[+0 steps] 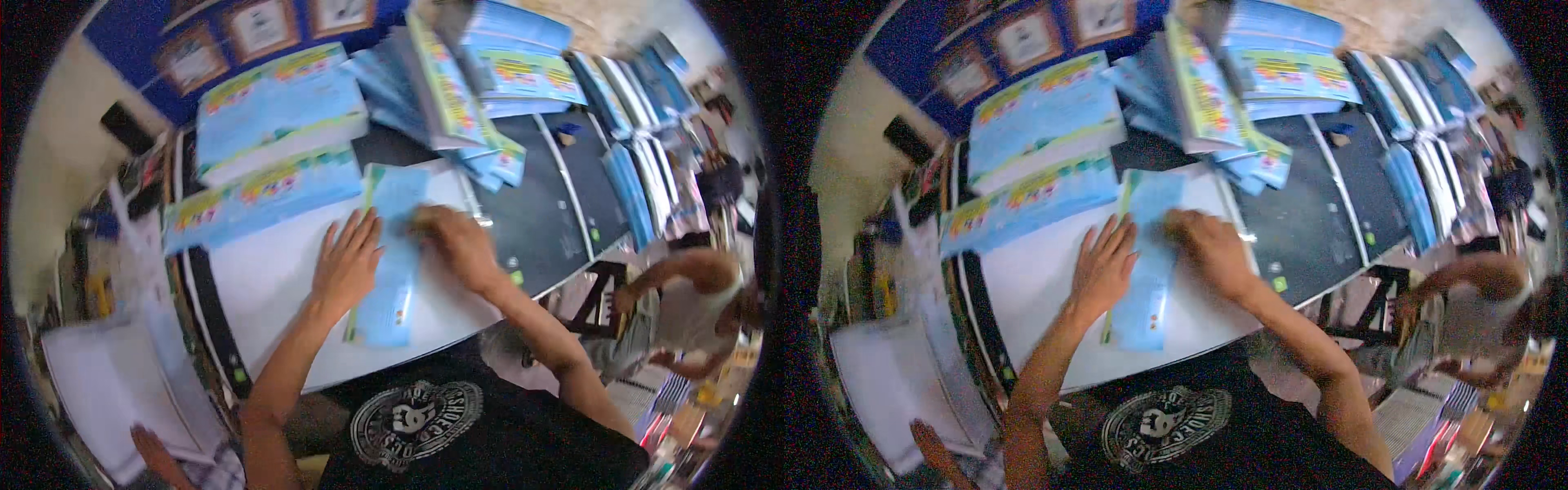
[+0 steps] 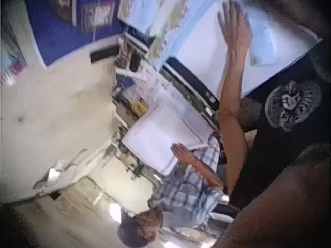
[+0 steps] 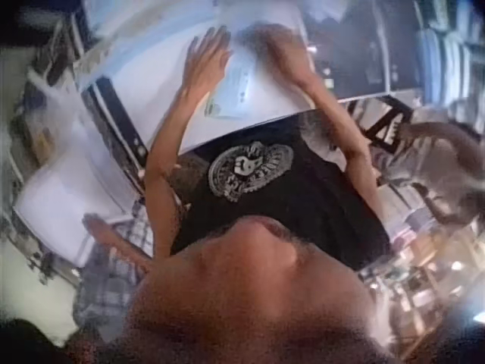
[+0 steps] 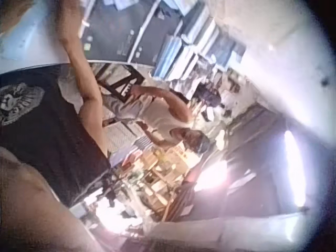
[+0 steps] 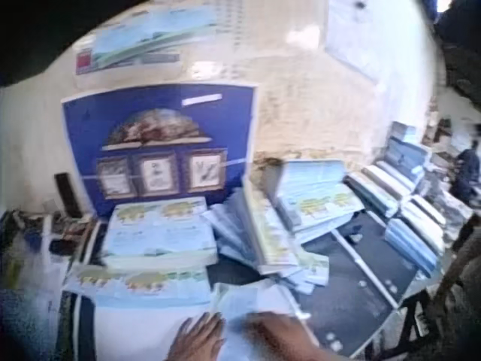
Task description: The person folds printed booklet covers by hand and presses the folded edges using a wooden block tool.
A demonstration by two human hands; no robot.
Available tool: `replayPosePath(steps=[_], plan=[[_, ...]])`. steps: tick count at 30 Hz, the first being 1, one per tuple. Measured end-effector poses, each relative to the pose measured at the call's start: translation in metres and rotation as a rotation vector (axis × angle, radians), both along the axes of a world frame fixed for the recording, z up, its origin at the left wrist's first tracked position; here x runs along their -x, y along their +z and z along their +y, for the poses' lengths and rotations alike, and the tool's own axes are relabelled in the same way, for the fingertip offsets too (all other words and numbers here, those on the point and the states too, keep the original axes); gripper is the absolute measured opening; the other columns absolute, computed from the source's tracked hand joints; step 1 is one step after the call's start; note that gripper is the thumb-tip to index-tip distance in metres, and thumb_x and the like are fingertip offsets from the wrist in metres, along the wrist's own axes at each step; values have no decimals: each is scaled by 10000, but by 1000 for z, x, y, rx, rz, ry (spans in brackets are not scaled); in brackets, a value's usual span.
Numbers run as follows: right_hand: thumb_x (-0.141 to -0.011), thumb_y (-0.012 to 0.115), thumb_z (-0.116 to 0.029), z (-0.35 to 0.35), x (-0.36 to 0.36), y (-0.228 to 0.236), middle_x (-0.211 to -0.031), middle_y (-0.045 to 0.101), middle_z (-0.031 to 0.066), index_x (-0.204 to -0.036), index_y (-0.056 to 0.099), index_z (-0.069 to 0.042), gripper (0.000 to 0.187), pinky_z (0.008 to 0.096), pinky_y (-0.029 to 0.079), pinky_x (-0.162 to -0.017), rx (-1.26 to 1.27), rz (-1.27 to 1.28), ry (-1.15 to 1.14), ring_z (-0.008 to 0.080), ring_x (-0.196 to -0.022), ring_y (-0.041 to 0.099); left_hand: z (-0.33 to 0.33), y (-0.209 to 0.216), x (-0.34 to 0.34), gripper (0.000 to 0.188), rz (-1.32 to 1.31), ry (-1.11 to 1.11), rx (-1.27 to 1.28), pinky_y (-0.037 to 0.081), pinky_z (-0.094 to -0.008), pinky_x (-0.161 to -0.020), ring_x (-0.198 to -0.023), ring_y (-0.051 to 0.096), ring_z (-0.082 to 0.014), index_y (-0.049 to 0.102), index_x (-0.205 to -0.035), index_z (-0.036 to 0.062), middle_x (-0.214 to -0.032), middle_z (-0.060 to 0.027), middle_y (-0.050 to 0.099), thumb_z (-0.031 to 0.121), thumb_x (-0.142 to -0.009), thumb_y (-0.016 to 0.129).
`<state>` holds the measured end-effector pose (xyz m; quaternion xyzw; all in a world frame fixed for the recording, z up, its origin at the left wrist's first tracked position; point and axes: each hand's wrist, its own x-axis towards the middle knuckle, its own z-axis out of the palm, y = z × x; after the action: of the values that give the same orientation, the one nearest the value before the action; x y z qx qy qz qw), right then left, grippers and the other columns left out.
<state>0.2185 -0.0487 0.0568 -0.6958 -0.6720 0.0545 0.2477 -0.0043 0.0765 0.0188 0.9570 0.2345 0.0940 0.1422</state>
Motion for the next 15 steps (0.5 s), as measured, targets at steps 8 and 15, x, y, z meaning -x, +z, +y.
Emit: replayPosePath(steps=[8,15], plan=[[-811,618,-168,78,-11,-70,-1233,564,134,-1307,540,-61,513,474,423,-945,-229,-267,-206,294,-1134,550,-7,-19,16,517,60,26,4,141,-543,-1221,-1500,284,-323,443,-1484,30,-1610,-109,348,147,-986,522],[-866,562,-232,48,-19,-45,-1187,546,120,-1359,485,-56,529,469,426,-887,-104,-218,-120,283,-1079,534,1,-22,-10,504,101,42,-61,149,-523,-1225,-1514,258,-301,382,-1526,53,-1627,-72,324,167,-1036,425]])
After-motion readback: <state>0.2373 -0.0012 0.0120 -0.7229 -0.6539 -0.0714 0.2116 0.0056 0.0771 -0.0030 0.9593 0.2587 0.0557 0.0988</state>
